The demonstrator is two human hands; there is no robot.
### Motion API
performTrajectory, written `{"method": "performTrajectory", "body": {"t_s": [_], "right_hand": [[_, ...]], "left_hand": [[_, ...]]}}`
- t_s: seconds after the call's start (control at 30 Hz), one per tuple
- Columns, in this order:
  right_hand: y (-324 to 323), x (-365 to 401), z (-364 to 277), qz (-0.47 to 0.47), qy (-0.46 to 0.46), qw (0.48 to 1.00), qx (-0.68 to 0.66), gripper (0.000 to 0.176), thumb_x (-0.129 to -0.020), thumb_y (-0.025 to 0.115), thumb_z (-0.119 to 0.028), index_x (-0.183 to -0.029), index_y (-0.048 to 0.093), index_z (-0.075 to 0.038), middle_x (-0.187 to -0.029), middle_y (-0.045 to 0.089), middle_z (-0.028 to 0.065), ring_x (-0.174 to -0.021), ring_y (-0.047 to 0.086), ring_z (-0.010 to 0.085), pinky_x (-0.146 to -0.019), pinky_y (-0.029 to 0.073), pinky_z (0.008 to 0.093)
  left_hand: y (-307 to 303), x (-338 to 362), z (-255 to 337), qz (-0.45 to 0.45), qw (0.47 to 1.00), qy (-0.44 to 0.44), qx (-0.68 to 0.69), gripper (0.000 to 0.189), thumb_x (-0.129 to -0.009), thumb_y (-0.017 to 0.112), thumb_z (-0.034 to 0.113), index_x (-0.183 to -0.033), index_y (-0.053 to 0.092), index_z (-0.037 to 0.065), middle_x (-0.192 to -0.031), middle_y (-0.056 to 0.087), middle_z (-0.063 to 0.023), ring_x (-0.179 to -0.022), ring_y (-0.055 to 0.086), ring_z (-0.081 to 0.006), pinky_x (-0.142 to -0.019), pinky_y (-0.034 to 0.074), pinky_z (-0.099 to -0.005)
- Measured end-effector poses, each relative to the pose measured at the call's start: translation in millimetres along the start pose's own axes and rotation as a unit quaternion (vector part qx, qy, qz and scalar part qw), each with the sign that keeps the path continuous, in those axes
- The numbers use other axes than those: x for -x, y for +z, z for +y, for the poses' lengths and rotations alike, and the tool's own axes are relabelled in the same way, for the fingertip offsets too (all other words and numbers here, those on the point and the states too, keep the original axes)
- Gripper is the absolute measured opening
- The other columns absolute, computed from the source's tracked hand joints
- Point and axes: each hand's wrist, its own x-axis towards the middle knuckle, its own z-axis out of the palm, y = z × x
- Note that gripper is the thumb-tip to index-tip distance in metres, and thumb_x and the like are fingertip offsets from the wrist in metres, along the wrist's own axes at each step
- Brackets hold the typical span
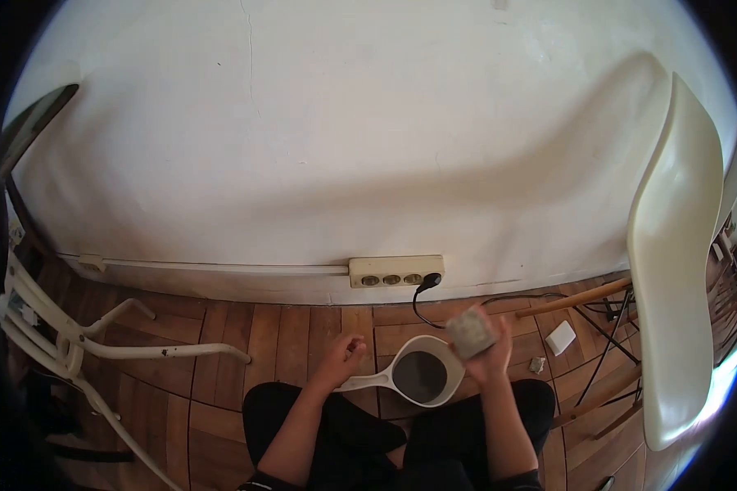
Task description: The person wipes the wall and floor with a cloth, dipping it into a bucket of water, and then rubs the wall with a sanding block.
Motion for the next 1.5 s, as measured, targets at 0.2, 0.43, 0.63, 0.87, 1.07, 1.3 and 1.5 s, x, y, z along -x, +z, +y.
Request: {"method": "performTrajectory", "body": {"t_s": [0.2,0.43,0.63,0.87,1.07,1.3,1.5], "right_hand": [[-13,18,49,-0.083,-0.008,0.852,0.517,0.057,-0.082,0.057,-0.022,-0.135,0.037,-0.015,-0.131,0.045,0.0147,-0.117,0.046,0.0293,-0.093,0.039,0.0429],[-33,8,91,-0.178,-0.014,0.370,0.912,0.064,-0.071,0.050,-0.001,-0.134,0.038,-0.008,-0.132,0.043,0.0178,-0.121,0.042,0.0358,-0.100,0.034,0.0424],[-33,-3,87,-0.171,0.219,0.402,0.873,0.058,-0.073,0.047,-0.007,-0.130,0.044,-0.009,-0.120,0.054,0.0191,-0.113,0.049,0.0365,-0.091,0.042,0.0425],[-37,5,67,-0.046,0.084,0.780,0.618,0.046,-0.071,0.046,-0.004,-0.115,0.060,-0.012,-0.106,0.060,0.0148,-0.098,0.057,0.0267,-0.079,0.045,0.0345],[-38,-6,79,0.041,0.111,0.925,0.362,0.032,-0.076,0.051,-0.006,-0.107,0.058,-0.010,-0.092,0.056,0.0040,-0.082,0.051,0.0173,-0.073,0.042,0.0288],[-35,-8,95,0.079,0.110,0.883,0.448,0.045,-0.079,0.068,-0.038,-0.106,0.052,-0.006,-0.083,0.052,0.0020,-0.072,0.048,0.0100,-0.058,0.041,0.0258],[-22,-4,91,0.093,0.100,0.873,0.468,0.044,-0.079,0.069,-0.038,-0.104,0.053,-0.006,-0.071,0.048,-0.0029,-0.056,0.043,0.0062,-0.044,0.034,0.0220]], "left_hand": [[17,34,20,-0.123,0.971,0.023,-0.202,0.031,-0.086,0.054,0.028,-0.107,0.055,0.005,-0.097,0.059,-0.0132,-0.088,0.058,-0.0313,-0.076,0.045,-0.0406],[32,54,9,-0.094,0.939,0.082,-0.320,0.036,-0.083,0.057,0.019,-0.117,0.050,0.010,-0.103,0.059,-0.0120,-0.094,0.057,-0.0325,-0.082,0.038,-0.0441],[34,60,3,-0.081,0.922,0.123,-0.359,0.045,-0.073,0.059,0.003,-0.117,0.049,0.010,-0.107,0.058,-0.0091,-0.098,0.056,-0.0270,-0.081,0.035,-0.0422],[28,69,12,-0.055,0.935,0.075,-0.342,0.039,-0.076,0.062,0.013,-0.113,0.052,0.010,-0.105,0.057,-0.0087,-0.101,0.053,-0.0268,-0.085,0.034,-0.0446],[32,69,13,-0.034,0.935,0.054,-0.350,0.041,-0.077,0.063,0.018,-0.115,0.051,0.009,-0.107,0.056,-0.0087,-0.104,0.051,-0.0258,-0.087,0.034,-0.0449],[32,70,21,-0.053,0.936,0.043,-0.345,0.042,-0.079,0.061,0.017,-0.118,0.049,0.008,-0.109,0.056,-0.0099,-0.105,0.051,-0.0260,-0.087,0.035,-0.0448],[31,70,20,-0.056,0.933,0.056,-0.352,0.044,-0.079,0.061,0.016,-0.120,0.048,0.008,-0.110,0.056,-0.0101,-0.105,0.051,-0.0258,-0.087,0.034,-0.0445]]}}
